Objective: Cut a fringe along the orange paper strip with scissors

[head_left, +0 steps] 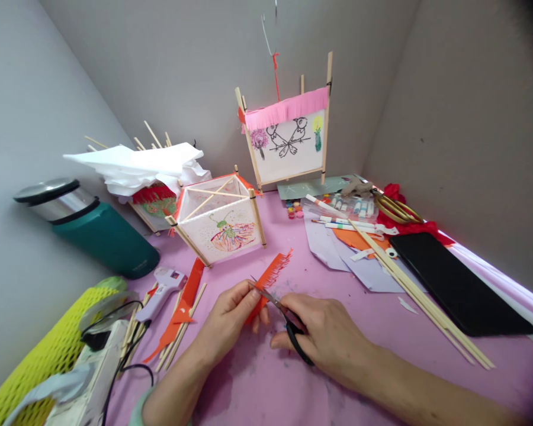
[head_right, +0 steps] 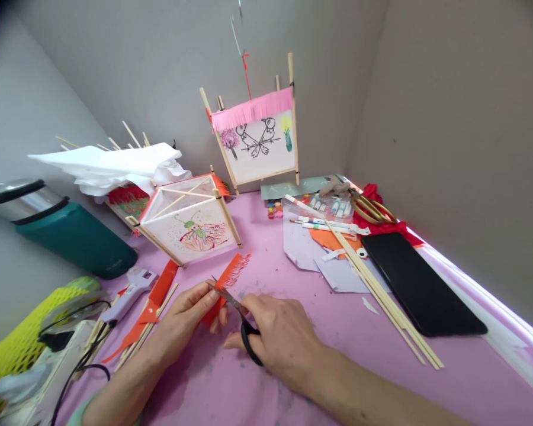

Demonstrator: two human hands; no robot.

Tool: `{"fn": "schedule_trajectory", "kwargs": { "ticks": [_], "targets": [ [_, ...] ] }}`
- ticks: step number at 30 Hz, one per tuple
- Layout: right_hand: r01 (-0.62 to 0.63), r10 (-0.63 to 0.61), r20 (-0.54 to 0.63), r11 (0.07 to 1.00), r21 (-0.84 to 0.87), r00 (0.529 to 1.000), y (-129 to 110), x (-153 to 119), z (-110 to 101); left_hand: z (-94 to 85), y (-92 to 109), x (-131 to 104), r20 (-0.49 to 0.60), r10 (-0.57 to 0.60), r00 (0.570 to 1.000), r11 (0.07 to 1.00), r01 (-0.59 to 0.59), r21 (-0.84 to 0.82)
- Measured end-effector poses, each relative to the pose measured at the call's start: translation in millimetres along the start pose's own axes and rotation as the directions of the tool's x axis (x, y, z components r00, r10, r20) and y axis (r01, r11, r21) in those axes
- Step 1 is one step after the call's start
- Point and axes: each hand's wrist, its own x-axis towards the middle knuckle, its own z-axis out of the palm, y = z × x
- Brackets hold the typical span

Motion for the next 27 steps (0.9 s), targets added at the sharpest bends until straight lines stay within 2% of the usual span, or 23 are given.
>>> {"fn": "schedule_trajectory", "kwargs": {
  "ticks": [22, 27],
  "targets": [
    [0.017, -0.017, 0.009, 1.0, 0.001, 1.0, 3.7, 0.2, 2.6, -2.6, -2.9, 0.6, 0.019, -0.033, 0.999, 0.995, 0.034, -0.093],
    [-0.003, 0.003, 0.005, 1.0, 0.022, 1.0, 0.3, 1.0, -0.6, -2.3, -2.7, 0.7, -0.002, -0.033, 0.999, 0.998, 0.033, -0.055]
  ]
}}
